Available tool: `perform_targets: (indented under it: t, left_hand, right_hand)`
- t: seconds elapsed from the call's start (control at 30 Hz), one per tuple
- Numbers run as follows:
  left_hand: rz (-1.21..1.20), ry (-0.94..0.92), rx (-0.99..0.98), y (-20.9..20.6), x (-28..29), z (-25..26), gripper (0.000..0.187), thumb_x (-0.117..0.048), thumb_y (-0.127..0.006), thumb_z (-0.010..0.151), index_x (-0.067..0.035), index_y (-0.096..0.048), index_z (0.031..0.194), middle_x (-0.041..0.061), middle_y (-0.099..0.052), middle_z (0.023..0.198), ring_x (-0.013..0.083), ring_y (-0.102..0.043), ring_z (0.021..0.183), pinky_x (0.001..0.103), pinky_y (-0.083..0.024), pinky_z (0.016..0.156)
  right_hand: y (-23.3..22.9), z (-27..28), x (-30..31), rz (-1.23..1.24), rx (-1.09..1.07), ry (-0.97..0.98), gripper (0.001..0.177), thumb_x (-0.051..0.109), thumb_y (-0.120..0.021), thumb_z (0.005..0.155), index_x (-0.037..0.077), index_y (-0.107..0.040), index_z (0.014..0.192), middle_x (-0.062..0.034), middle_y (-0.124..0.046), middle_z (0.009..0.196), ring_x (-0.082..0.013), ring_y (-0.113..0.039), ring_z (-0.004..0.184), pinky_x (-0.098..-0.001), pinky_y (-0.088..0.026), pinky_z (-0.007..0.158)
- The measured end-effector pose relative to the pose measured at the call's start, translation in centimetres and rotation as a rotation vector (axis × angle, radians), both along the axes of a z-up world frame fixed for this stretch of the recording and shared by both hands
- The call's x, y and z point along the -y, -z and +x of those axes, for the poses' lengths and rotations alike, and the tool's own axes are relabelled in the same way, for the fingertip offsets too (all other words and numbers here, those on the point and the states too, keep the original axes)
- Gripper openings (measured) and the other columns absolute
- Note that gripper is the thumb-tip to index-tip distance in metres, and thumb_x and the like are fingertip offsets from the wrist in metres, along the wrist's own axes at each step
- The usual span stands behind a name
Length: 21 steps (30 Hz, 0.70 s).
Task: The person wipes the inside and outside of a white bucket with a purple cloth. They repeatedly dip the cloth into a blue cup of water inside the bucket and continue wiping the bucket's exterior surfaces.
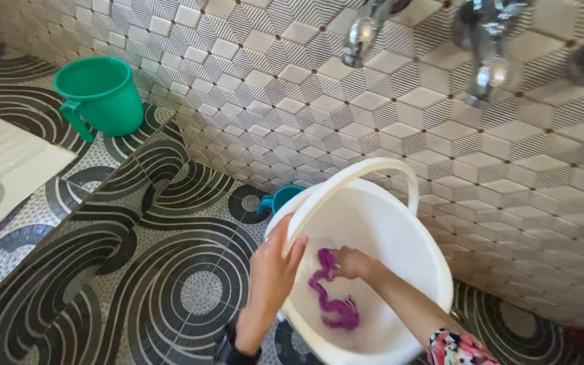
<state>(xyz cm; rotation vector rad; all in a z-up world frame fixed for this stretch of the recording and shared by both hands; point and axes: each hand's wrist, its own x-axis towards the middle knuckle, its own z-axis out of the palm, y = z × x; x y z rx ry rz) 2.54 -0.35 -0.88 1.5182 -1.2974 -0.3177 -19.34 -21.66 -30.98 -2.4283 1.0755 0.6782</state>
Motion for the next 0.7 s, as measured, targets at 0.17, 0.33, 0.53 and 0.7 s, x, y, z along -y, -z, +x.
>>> perform_targets:
  t: [0.17, 0.33, 0.53, 0.7]
  left_hand:
    - [0.046, -0.125, -0.071, 2.6, -1.4, 0.1, 0.070, -0.002, -0.074, 0.074, -0.001, -0.048, 0.139, 0.024, -0.061, 0.132, 0.0427, -0.058, 0.122, 0.047, -0.045, 0.102]
    - [0.074, -0.148, -0.156, 4.6, -1.4, 0.6, 0.071, 0.009, -0.067, 0.073, -0.001, -0.048, 0.141, 0.027, -0.061, 0.133, 0.0442, -0.058, 0.124, 0.048, -0.046, 0.102]
    - [0.171, -0.295, -0.243, 5.1, -1.2, -1.0, 0.063, 0.013, -0.061, 0.080, -0.006, -0.054, 0.140, 0.022, -0.069, 0.126, 0.0415, -0.066, 0.117, 0.043, -0.054, 0.091]
    - [0.029, -0.308, -0.288, 4.9, -0.8, -1.7, 0.061, 0.017, -0.053, 0.079, -0.005, -0.059, 0.136, 0.022, -0.071, 0.126, 0.0378, -0.070, 0.117, 0.041, -0.056, 0.094]
  right_hand:
    - [3.1, 0.8, -2.4, -0.044, -0.034, 0.011, 0.107, 0.062, -0.077, 0.083, 0.012, -0.022, 0.160, -0.0246, -0.011, 0.164, -0.0526, -0.018, 0.142, -0.0599, -0.025, 0.116]
    - [2.6, 0.3, -7.4, 0.010, 0.150, -0.543, 0.067, 0.048, -0.076, 0.080, 0.027, -0.059, 0.141, -0.0151, -0.023, 0.170, -0.0524, -0.018, 0.153, -0.0652, -0.038, 0.105]
    - [-0.1, -4.8, -8.4, 0.162, -0.169, -0.382, 0.096, 0.057, -0.085, 0.072, 0.009, -0.050, 0.148, -0.0252, -0.033, 0.158, -0.0481, -0.042, 0.138, -0.0524, -0.045, 0.105]
    - [-0.8, -1.8, -11.6, 0.750, -0.052, 0.006, 0.069, 0.064, -0.067, 0.086, 0.013, -0.063, 0.132, -0.0107, -0.068, 0.113, -0.0255, -0.064, 0.103, -0.0404, -0.052, 0.086]
